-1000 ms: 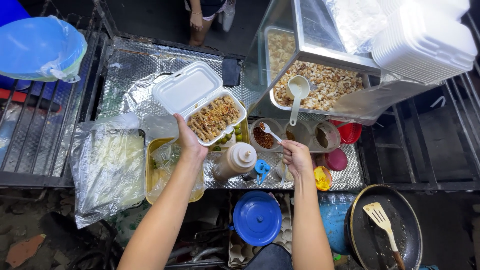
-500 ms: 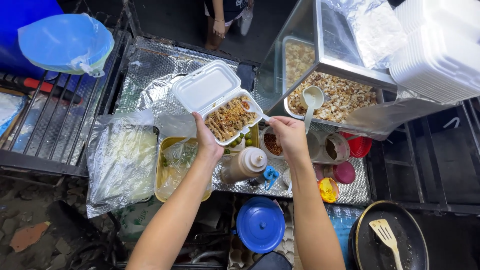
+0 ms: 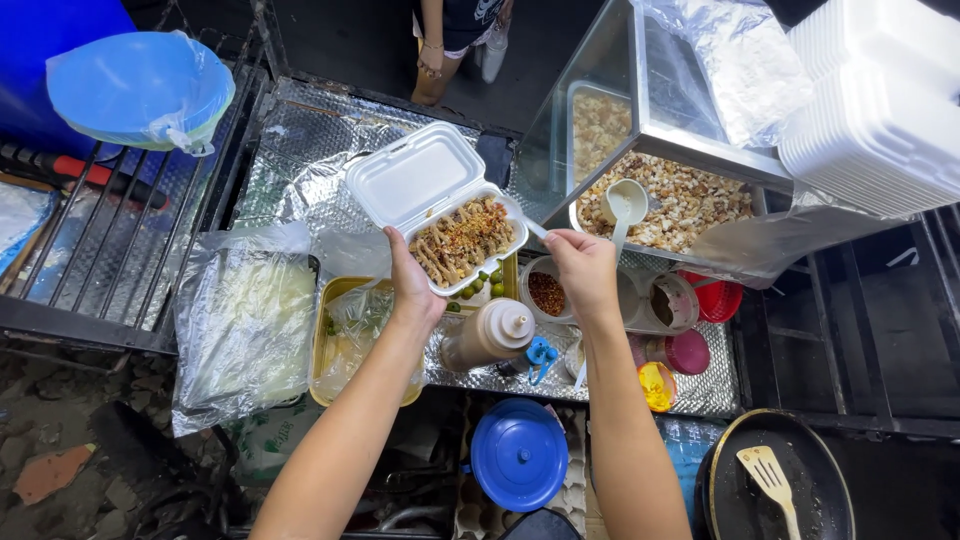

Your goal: Preparing and packaging street food into a container and then a plastic bag

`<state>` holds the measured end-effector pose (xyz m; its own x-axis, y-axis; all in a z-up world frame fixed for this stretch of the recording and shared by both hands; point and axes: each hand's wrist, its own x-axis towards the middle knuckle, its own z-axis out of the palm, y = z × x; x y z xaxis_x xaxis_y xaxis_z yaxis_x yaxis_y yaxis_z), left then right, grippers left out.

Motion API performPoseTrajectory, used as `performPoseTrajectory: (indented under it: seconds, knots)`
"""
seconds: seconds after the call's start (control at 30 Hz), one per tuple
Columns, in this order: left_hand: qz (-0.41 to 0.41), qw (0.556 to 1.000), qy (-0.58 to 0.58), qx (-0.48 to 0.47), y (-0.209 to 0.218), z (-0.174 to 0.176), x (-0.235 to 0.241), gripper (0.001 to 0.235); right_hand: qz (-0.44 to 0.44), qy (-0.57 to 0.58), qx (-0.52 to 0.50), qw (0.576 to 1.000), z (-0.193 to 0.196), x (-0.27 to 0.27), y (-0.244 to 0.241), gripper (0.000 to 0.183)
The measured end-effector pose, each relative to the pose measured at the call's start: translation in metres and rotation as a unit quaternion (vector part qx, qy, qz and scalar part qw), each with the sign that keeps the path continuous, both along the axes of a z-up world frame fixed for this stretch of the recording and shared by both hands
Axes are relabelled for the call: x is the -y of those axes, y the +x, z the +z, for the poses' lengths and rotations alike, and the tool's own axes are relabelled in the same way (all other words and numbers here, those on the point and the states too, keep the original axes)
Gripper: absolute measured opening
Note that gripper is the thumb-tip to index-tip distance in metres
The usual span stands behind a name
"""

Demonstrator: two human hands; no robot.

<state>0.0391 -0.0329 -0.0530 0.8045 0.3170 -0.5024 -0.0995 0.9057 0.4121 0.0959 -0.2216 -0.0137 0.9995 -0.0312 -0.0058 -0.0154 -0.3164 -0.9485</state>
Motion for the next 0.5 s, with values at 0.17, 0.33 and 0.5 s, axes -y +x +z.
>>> performPoseTrajectory:
  seconds: [0.17,0.33,0.5]
  knots:
    - [-0.004,1.0,0.005,-0.005,0.0,0.001,0.0,0.083,-0.003,-0.067,0.042,0.997,0.007,-0.005,-0.008,0.016]
    - [-0.004,1.0,-0.003,-0.004,0.001,0.002,0.0,0.082,-0.002,-0.108,0.057,0.993,0.014,-0.005,-0.011,0.017]
    - [-0.012,1.0,-0.013,-0.003,0.002,-0.002,-0.006,0.083,-0.029,-0.148,0.077,0.986,0.009,0.024,-0.032,0.016]
